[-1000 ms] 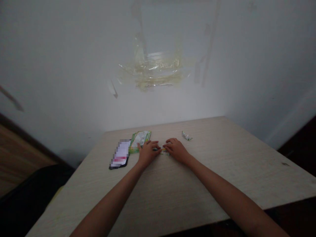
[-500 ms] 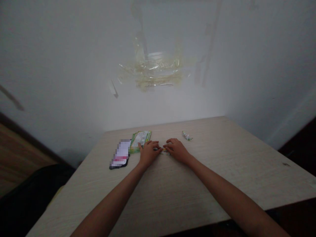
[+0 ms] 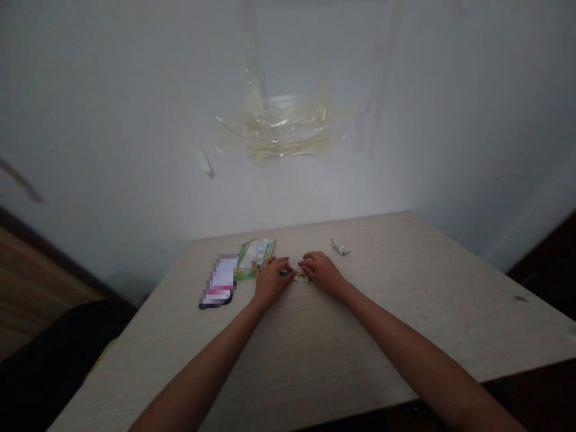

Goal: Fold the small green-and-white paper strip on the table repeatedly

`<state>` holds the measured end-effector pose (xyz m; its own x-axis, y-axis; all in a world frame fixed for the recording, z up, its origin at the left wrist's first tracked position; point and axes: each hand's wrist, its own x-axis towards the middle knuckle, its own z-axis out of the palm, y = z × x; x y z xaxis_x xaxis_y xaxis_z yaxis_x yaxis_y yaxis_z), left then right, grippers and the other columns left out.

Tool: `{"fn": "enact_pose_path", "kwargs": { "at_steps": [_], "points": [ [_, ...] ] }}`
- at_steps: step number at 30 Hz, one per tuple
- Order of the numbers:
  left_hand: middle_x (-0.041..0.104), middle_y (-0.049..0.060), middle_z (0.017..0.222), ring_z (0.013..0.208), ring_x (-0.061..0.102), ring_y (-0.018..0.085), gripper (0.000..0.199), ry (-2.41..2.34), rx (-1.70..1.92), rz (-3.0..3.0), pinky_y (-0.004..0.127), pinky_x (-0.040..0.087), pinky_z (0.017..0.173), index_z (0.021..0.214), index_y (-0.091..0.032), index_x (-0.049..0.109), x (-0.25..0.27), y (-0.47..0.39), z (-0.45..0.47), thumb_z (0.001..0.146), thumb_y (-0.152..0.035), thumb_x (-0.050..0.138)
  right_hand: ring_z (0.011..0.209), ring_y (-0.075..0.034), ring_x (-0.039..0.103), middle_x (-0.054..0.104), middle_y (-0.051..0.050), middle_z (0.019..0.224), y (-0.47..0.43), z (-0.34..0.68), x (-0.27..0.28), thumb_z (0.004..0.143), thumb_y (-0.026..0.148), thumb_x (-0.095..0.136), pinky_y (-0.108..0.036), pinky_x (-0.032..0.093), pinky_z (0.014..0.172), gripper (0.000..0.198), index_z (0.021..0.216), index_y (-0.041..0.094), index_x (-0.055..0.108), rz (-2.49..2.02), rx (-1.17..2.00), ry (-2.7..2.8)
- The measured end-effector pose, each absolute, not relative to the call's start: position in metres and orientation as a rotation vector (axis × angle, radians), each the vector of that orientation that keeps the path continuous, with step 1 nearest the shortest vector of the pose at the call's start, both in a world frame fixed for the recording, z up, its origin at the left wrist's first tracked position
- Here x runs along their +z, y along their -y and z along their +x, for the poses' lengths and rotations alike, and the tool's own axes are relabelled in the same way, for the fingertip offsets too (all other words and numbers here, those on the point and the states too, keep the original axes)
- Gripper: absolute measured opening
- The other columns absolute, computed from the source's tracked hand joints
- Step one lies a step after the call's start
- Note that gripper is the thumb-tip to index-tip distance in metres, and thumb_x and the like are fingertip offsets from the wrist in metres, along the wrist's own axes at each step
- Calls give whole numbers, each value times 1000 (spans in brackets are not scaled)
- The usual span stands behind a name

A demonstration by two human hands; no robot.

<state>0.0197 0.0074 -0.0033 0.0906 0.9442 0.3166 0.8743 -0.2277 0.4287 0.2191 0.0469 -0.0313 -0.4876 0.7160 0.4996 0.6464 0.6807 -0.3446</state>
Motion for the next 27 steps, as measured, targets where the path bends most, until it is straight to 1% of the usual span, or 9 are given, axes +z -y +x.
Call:
{"fn": "enact_pose_path", "kwargs": {
  "at_steps": [11, 15, 19, 23, 27],
  "points": [
    [65, -6, 131, 138, 39, 31, 10, -1850, 794, 2198, 72, -5, 112, 82, -31, 71, -1, -7, 21, 83, -39, 66, 116, -25, 52, 63, -11, 122, -41, 217, -19, 98, 31, 50, -42, 43, 100, 28, 112, 23, 73, -1103, 65, 2361],
    [65, -6, 131, 137, 40, 32, 9, -1850, 815, 2191, 73, -5, 112, 82, -31, 71, 0, -6, 21, 83, -38, 67, 112, -24, 55, 65, -11, 116, -40, 215, -15, 98, 30, 50, -41, 44, 97, 28, 110, 22, 73, -1098, 69, 2379],
    [66, -5, 131, 137, 41, 31, 9, -1862, 816, 2182, 72, -3, 113, 82, -30, 71, 1, -5, 22, 83, -38, 68, 106, -21, 59, 67, -10, 111, -44, 217, -19, 100, 29, 45, -37, 46, 96, 32, 113, 20, 72, -1074, 174, 2261],
    [66, -4, 131, 137, 41, 31, 9, -1868, 812, 2189, 71, -2, 113, 83, -30, 71, 2, -4, 22, 83, -38, 67, 109, -21, 59, 66, -12, 115, -47, 219, -23, 99, 28, 45, -36, 46, 98, 32, 116, 18, 71, -1071, 211, 2190],
    [65, -4, 132, 137, 40, 31, 10, -1880, 795, 2192, 72, -3, 113, 84, -31, 71, 2, -4, 21, 83, -39, 67, 113, -23, 56, 63, -11, 123, -47, 218, -26, 98, 33, 49, -40, 45, 99, 30, 116, 23, 72, -1111, 153, 2270]
  ]
}}
